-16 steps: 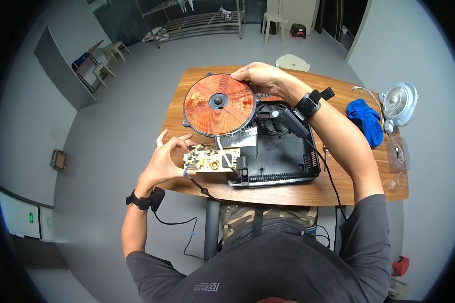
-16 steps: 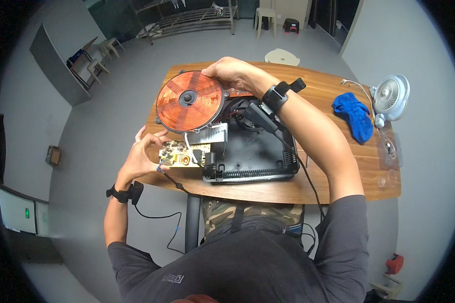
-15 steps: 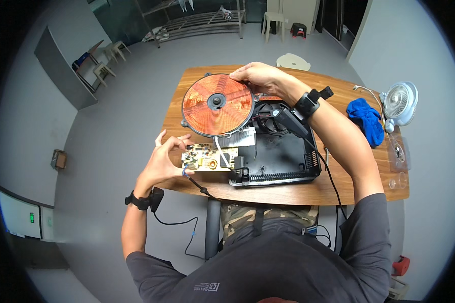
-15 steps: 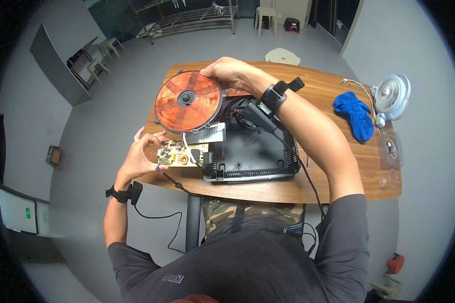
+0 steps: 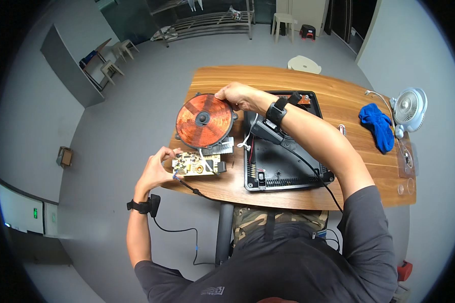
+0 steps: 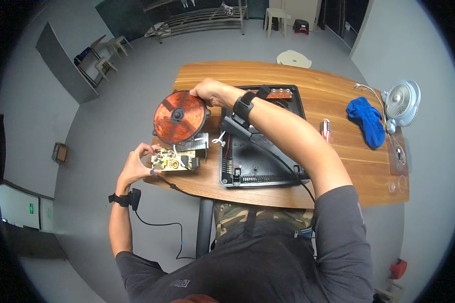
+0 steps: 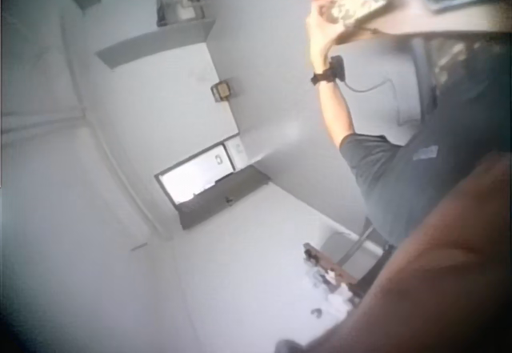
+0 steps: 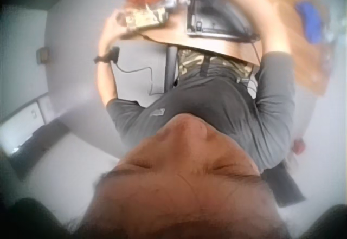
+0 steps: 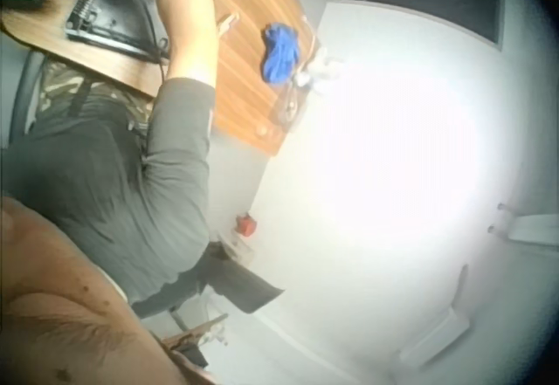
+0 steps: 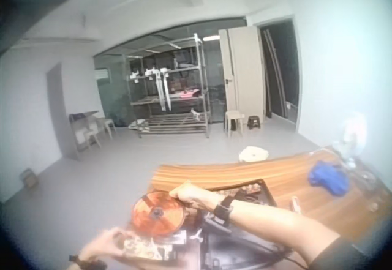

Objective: The person uses a screwdriver to remove screws from the bottom of a black electronic device. They then open the casing to reveal the internal components, including a copper-colored disc, and continue to unscrew internal parts.

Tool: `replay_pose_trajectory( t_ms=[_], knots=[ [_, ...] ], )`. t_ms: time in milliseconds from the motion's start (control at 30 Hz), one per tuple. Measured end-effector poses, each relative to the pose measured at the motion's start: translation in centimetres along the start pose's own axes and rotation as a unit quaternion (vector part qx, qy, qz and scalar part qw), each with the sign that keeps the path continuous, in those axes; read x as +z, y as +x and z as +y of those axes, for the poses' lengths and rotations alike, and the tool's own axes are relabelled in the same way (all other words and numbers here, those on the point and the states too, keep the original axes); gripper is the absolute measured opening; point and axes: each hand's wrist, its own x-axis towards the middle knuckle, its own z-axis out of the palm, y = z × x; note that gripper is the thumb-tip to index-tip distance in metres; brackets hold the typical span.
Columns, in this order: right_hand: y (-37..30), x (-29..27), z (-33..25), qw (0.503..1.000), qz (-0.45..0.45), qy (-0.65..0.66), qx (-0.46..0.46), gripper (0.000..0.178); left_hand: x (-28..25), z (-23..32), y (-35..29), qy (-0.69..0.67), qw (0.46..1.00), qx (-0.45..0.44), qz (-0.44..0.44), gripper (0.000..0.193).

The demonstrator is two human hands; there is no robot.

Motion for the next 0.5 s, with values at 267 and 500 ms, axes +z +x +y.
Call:
replay_pose_trajectory(
  t_ms=[267, 500],
  knots=[
    [2.7, 0.8, 2.8, 0.995, -0.015, -0.003, 0.103, 0.02, 1.1, -3.3, 1.4, -0.054, 0.997, -0.013, -0.055, 0.063],
    [5.9, 1.3, 6.8, 0.996, -0.025, -0.039, 0.082, 0.019, 2.4, -4.0, 2.2, -0.072, 0.993, -0.018, -0.091, 0.063]
  ],
)
